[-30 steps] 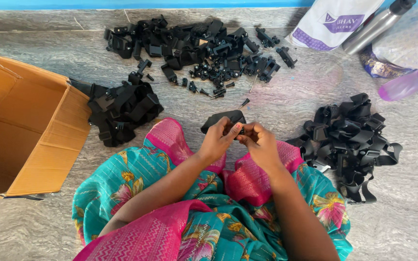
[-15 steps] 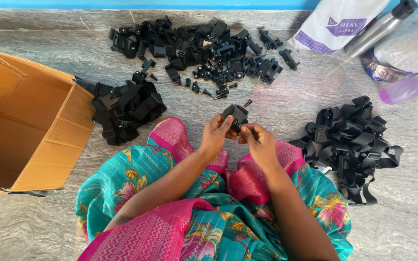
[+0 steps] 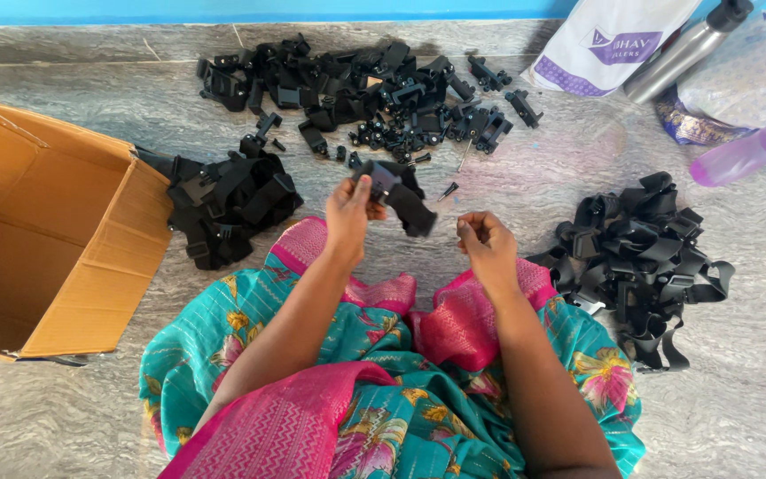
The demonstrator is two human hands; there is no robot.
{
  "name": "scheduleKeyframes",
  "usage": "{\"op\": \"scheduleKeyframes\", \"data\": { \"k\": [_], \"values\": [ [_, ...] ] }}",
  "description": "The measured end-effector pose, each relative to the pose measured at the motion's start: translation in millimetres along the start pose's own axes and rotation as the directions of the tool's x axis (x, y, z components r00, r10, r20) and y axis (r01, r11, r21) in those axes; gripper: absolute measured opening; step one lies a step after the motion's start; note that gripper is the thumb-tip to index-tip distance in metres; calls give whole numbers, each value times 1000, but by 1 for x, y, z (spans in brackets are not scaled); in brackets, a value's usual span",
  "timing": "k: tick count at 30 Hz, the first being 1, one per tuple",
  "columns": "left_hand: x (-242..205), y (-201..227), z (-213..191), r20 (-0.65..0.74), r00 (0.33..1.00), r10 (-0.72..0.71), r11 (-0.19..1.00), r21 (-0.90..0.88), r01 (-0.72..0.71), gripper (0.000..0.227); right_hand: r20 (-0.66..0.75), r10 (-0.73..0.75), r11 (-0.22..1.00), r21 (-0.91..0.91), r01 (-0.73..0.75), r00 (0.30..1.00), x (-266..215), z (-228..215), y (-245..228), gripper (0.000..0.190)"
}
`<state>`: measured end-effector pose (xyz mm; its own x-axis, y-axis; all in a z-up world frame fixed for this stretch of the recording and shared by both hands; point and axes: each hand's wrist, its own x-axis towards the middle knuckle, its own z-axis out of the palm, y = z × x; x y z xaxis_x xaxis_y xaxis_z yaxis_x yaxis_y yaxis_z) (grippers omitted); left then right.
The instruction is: The person sits on the floor and assembles black plastic strap components by hand. They pick up parts from a pile, connect buckles and clips, and place the assembled units aside.
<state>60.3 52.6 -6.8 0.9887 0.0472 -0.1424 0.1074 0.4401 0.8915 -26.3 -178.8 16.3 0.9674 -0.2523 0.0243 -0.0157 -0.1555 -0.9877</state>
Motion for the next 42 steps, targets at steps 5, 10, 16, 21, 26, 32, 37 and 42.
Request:
{"op": "scheduleKeyframes", "data": {
  "k": [5, 10, 16, 21, 26, 32, 37, 42],
  "values": [
    [42, 21, -63, -315, 924, 217, 954, -133, -269, 19, -48, 17, 999, -51, -19, 999, 7, -16, 4, 13],
    [84, 17, -141, -787, 568, 241, 969, 166, -181, 34, -170, 112, 994, 11, -112, 979, 35, -51, 36, 19],
    [98, -8, -152, -918, 335, 212, 965, 251, 79, 89, -666, 229, 394, -603, -694, 710, 82, -100, 98, 47],
    [79, -26, -120, -346, 656, 671, 560, 817, -141, 88, -789, 412, 144, -437, -888, 456, 78, -129, 144, 69],
    [77, -37, -88, -159, 887, 434, 616, 770, -164, 72, -727, 418, 280, -467, -839, 544, 94, -127, 138, 37],
    [64, -53, -61, 119, 847, 517, 408, 836, -367, 68, -791, 9, 531, -515, -673, 612, 103, -119, 117, 23],
    [52, -53, -52, 198, 864, 462, 406, 820, -404, 68, -896, -88, 741, -351, -572, 436, 107, -146, 119, 22],
    [41, -57, -49, 215, 904, 371, 383, 851, -359, 69, -854, 53, 910, -172, -378, 517, 110, -164, 126, 24]
  ]
}}
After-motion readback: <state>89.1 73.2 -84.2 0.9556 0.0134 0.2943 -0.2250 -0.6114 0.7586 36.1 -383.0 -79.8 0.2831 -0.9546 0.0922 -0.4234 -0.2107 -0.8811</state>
